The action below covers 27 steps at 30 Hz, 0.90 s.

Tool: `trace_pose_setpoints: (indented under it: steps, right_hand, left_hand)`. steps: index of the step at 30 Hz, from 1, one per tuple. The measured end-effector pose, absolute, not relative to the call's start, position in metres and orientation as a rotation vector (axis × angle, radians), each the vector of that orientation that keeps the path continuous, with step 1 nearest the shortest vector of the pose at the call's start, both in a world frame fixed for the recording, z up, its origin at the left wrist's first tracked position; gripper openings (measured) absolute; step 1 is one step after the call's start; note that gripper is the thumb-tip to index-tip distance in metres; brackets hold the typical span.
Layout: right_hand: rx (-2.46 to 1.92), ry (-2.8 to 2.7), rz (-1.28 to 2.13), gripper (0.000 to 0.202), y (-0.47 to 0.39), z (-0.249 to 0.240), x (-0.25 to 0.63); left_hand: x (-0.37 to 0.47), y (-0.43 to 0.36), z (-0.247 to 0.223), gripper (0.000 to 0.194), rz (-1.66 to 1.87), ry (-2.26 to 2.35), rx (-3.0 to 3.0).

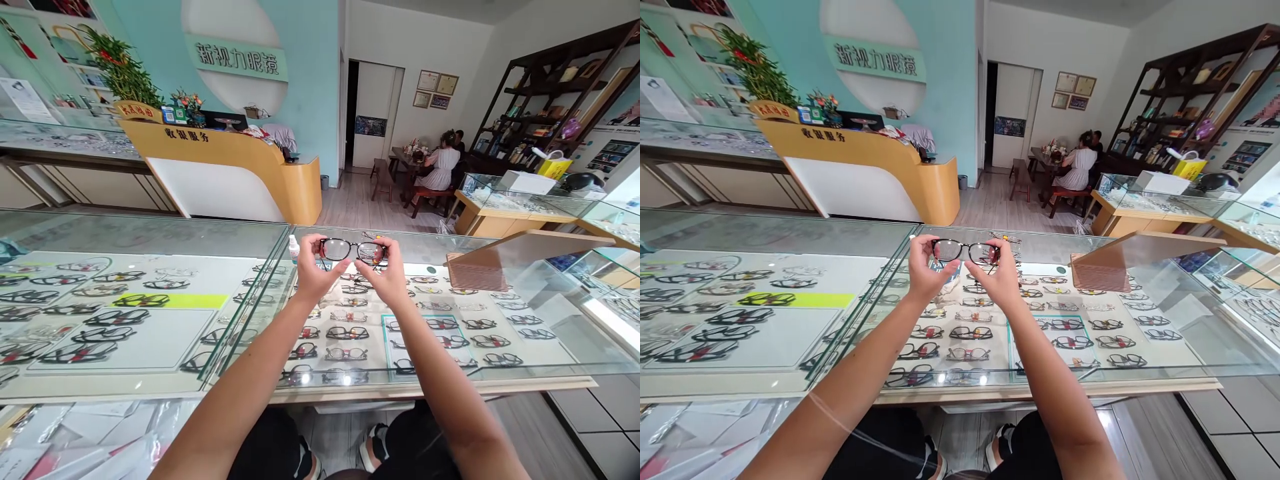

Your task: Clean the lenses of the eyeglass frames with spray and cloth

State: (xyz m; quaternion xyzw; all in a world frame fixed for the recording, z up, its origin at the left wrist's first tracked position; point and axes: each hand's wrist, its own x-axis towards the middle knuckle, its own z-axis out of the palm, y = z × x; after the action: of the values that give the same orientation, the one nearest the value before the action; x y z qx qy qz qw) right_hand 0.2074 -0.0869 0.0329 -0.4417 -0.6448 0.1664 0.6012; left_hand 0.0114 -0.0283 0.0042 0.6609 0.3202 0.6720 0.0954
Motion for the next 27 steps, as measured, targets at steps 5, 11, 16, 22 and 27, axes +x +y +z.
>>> trace_pose_setpoints:
  steps: [5, 11, 16, 22, 27]
  right_hand:
    - [-1.011, -1.456, 0.415, 0.062, -0.085, 0.057, 0.214]
    - [-0.835, -1.46, 0.247, 0.054, -0.091, 0.139, 0.216]
    - [-0.821, -1.417, 0.204, 0.051, -0.109, 0.173, 0.211]
    - [-0.864, -1.398, 0.24, 0.047, -0.122, 0.169, 0.214]
    - [-0.933, -1.427, 0.251, 0.049, -0.122, 0.169, 0.217]
  left_hand:
    - [0.013, -0.034, 0.03, 0.068, 2.017, 0.936, 1.994]
    - [0.02, -0.041, 0.119, 0.071, 2.21, 0.761, 2.031]
    - [0.025, -0.053, 0.162, 0.069, 2.251, 0.634, 2.0]
    - [0.026, -0.057, 0.158, 0.067, 2.195, 0.568, 2.012]
    - [0.022, -0.062, 0.159, 0.061, 2.133, 0.632, 1.961]
